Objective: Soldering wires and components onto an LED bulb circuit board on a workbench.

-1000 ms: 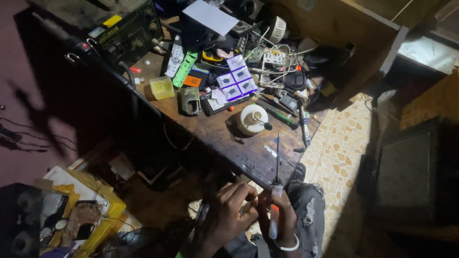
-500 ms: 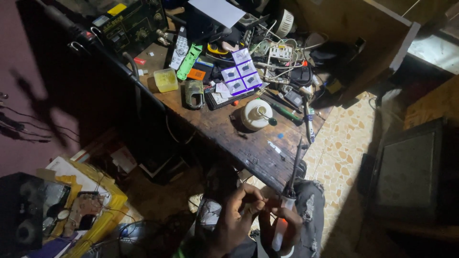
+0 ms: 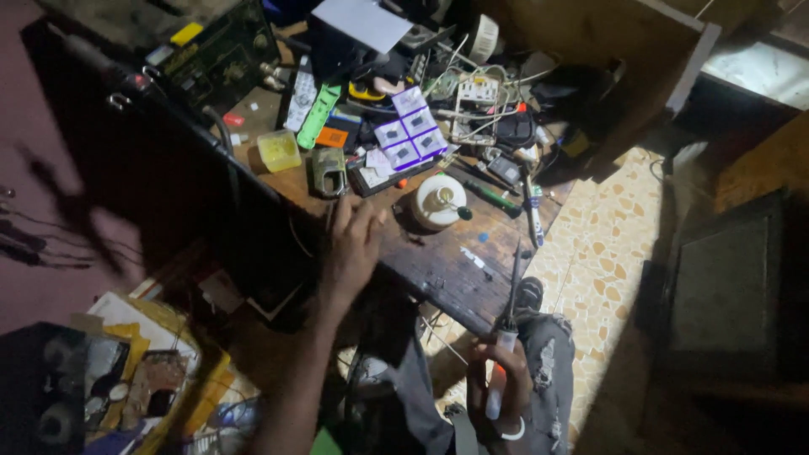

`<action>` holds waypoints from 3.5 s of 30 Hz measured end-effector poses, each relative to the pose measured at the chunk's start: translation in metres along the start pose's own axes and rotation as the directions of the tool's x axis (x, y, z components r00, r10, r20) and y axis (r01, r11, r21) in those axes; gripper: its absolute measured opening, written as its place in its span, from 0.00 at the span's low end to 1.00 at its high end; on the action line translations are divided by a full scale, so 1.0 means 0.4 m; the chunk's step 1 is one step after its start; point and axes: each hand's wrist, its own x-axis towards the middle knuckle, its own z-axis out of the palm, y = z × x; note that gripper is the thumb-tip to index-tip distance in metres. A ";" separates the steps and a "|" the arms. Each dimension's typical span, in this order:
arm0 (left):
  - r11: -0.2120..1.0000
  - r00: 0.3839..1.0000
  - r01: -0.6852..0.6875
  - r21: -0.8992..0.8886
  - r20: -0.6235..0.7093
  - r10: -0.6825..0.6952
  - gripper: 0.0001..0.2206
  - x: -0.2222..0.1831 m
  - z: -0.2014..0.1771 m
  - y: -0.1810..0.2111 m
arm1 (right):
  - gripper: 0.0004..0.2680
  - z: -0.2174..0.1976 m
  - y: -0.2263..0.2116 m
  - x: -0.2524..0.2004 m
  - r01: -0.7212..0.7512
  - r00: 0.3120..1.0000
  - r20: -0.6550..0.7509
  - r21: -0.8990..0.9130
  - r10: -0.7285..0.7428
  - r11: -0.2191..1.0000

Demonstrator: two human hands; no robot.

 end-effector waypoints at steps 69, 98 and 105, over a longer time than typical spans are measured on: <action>0.682 0.762 -0.620 0.388 0.506 0.405 0.43 0.411 0.119 -0.246 | 0.09 -0.193 0.067 -0.067 -0.326 0.935 0.090 -0.167 0.344 0.930; 0.956 0.954 -0.293 -0.011 0.061 0.293 0.13 0.199 0.027 0.002 | 0.09 -0.145 0.428 -0.143 -0.604 0.738 -0.066 0.382 0.672 0.700; 0.919 0.941 -0.336 -0.207 -0.033 0.337 0.04 0.065 0.053 0.122 | 0.10 0.060 0.200 0.249 -0.011 1.000 0.029 0.003 0.011 1.000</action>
